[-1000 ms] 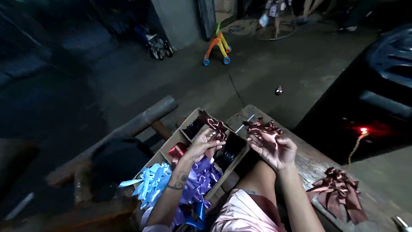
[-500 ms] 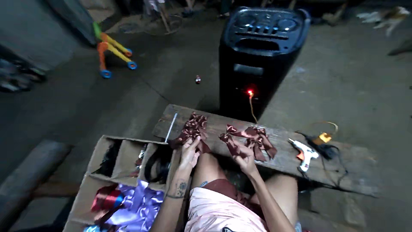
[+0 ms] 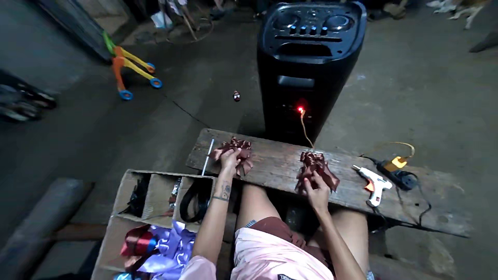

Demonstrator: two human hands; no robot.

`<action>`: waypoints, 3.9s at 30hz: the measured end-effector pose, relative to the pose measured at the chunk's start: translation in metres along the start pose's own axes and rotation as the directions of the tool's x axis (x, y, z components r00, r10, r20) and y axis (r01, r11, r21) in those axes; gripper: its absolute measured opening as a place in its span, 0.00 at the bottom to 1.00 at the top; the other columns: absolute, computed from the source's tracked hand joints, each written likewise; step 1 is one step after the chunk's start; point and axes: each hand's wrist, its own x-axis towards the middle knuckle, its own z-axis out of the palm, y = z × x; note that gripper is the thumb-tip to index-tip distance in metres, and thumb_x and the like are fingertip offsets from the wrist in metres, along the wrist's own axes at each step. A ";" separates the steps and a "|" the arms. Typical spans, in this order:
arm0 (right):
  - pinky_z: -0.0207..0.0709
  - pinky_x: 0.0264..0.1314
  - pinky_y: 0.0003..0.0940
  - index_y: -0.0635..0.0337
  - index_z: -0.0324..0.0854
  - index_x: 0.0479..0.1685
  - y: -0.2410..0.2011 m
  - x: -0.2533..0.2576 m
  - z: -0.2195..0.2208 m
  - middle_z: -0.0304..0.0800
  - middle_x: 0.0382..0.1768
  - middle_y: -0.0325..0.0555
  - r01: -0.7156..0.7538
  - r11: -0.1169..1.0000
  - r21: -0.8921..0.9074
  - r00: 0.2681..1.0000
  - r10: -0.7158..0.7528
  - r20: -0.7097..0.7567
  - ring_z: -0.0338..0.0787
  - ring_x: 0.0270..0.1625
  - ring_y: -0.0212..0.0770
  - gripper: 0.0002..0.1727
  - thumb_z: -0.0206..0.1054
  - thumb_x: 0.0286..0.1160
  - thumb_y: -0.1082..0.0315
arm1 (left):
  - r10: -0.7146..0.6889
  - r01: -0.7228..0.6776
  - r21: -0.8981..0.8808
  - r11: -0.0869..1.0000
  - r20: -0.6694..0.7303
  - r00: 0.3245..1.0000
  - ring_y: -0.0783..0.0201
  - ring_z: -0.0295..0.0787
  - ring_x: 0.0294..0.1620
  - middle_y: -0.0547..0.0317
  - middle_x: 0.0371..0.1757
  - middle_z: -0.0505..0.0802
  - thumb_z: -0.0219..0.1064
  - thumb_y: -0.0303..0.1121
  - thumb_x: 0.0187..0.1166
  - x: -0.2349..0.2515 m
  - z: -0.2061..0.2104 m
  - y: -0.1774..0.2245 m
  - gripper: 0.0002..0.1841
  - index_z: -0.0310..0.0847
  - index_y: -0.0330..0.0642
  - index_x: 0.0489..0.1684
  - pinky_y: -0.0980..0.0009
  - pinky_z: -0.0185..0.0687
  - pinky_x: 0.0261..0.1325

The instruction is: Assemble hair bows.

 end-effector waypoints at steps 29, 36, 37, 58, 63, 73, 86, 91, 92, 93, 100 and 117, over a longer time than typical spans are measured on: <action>0.83 0.55 0.59 0.73 0.89 0.43 -0.231 -0.013 0.189 0.94 0.41 0.63 0.607 0.677 0.416 0.336 -0.693 0.637 0.93 0.48 0.62 0.14 0.63 0.75 0.70 | 0.043 0.205 0.500 0.841 -0.440 0.897 0.45 0.87 0.65 0.39 0.62 0.91 0.62 0.26 0.87 -0.222 -0.331 -0.070 0.13 0.86 0.33 0.63 0.46 0.76 0.73; 0.70 0.69 0.74 0.63 0.83 0.66 -0.310 -0.076 0.304 0.86 0.65 0.69 0.830 0.556 -0.046 -0.060 0.171 0.983 0.82 0.71 0.70 0.32 0.74 0.74 0.46 | -0.212 0.466 0.395 0.792 -0.538 0.816 0.39 0.84 0.69 0.37 0.63 0.90 0.71 0.47 0.81 -0.218 -0.331 -0.078 0.24 0.85 0.36 0.65 0.37 0.71 0.75; 0.69 0.69 0.76 0.66 0.80 0.69 -0.310 -0.083 0.311 0.82 0.69 0.70 0.849 0.521 -0.093 -0.059 0.267 0.962 0.79 0.74 0.71 0.35 0.76 0.71 0.46 | -0.200 0.429 0.399 0.810 -0.499 0.843 0.39 0.80 0.74 0.36 0.68 0.87 0.73 0.45 0.80 -0.215 -0.330 -0.086 0.27 0.82 0.35 0.71 0.40 0.68 0.79; 0.84 0.39 0.19 0.52 0.83 0.24 -0.246 -0.024 0.132 0.89 0.25 0.22 -0.113 0.794 0.598 0.756 -0.322 0.570 0.87 0.30 0.18 0.17 0.56 0.85 0.71 | 0.072 -0.206 -0.367 0.907 -0.348 0.935 0.59 0.96 0.46 0.57 0.56 0.95 0.33 0.56 0.94 -0.218 -0.267 0.005 0.29 0.73 0.56 0.78 0.63 0.93 0.48; 0.87 0.32 0.24 0.59 0.80 0.43 -0.243 -0.021 0.098 0.92 0.24 0.36 -0.641 0.596 0.483 0.683 0.156 0.714 0.91 0.26 0.28 0.18 0.45 0.96 0.64 | 0.050 -0.014 -0.554 0.832 0.050 0.998 0.54 0.92 0.60 0.55 0.75 0.84 0.21 0.57 0.92 -0.190 -0.216 0.021 0.32 0.51 0.63 0.91 0.57 0.89 0.59; 0.87 0.41 0.33 0.59 0.79 0.69 -0.191 -0.002 0.059 0.92 0.37 0.42 -0.684 0.498 0.532 0.717 0.325 0.617 0.92 0.36 0.35 0.21 0.44 0.97 0.59 | -0.031 0.119 -0.827 0.549 0.122 0.992 0.55 0.92 0.55 0.49 0.63 0.87 0.27 0.48 0.96 -0.152 -0.100 0.013 0.27 0.60 0.48 0.83 0.61 0.89 0.58; 0.76 0.69 0.51 0.54 0.57 0.89 -0.081 0.023 0.038 0.69 0.81 0.57 -0.816 0.264 0.514 0.536 0.677 0.503 0.77 0.75 0.53 0.29 0.55 0.91 0.61 | -0.201 0.091 -0.786 0.612 -0.043 0.979 0.51 0.77 0.70 0.40 0.77 0.75 0.46 0.30 0.94 -0.070 0.055 -0.048 0.20 0.59 0.36 0.82 0.58 0.75 0.71; 0.85 0.54 0.41 0.57 0.55 0.89 -0.080 -0.002 0.025 0.76 0.72 0.61 -0.823 0.396 0.407 0.563 0.657 0.500 0.88 0.59 0.49 0.30 0.55 0.89 0.72 | -0.162 0.104 -0.472 0.875 -0.083 0.983 0.50 0.78 0.70 0.33 0.76 0.76 0.59 0.17 0.84 -0.098 0.016 -0.063 0.25 0.61 0.26 0.80 0.60 0.76 0.72; 0.86 0.53 0.40 0.58 0.53 0.90 -0.084 -0.007 0.022 0.75 0.72 0.64 -0.817 0.443 0.368 0.576 0.651 0.494 0.90 0.58 0.49 0.31 0.55 0.89 0.73 | -0.172 0.139 -0.416 0.899 -0.044 0.984 0.52 0.79 0.70 0.35 0.77 0.76 0.59 0.19 0.84 -0.106 0.005 -0.066 0.26 0.59 0.27 0.82 0.62 0.76 0.72; 0.88 0.50 0.40 0.59 0.51 0.90 -0.089 -0.012 0.019 0.78 0.69 0.66 -0.800 0.507 0.321 0.599 0.640 0.481 0.92 0.53 0.49 0.32 0.57 0.88 0.74 | -0.195 0.190 -0.359 0.914 0.023 0.981 0.54 0.80 0.70 0.36 0.77 0.77 0.58 0.21 0.86 -0.117 -0.006 -0.067 0.27 0.57 0.28 0.84 0.64 0.76 0.71; 0.86 0.44 0.36 0.73 0.56 0.84 -0.113 -0.036 0.001 0.80 0.62 0.67 -0.276 0.961 0.014 0.818 0.227 0.528 0.88 0.44 0.39 0.36 0.66 0.79 0.69 | -0.017 -0.038 0.113 0.993 0.454 0.891 0.72 0.90 0.48 0.52 0.55 0.92 0.55 0.30 0.90 -0.223 -0.139 -0.022 0.16 0.81 0.27 0.62 0.74 0.86 0.52; 0.81 0.43 0.27 0.74 0.70 0.72 -0.132 -0.016 0.018 0.82 0.59 0.59 -0.042 0.996 0.073 0.687 -0.024 0.727 0.85 0.45 0.31 0.27 0.62 0.79 0.65 | -0.154 0.204 0.725 0.658 -0.137 0.979 0.37 0.88 0.55 0.32 0.49 0.92 0.70 0.28 0.80 -0.179 -0.313 -0.098 0.10 0.88 0.27 0.49 0.37 0.77 0.64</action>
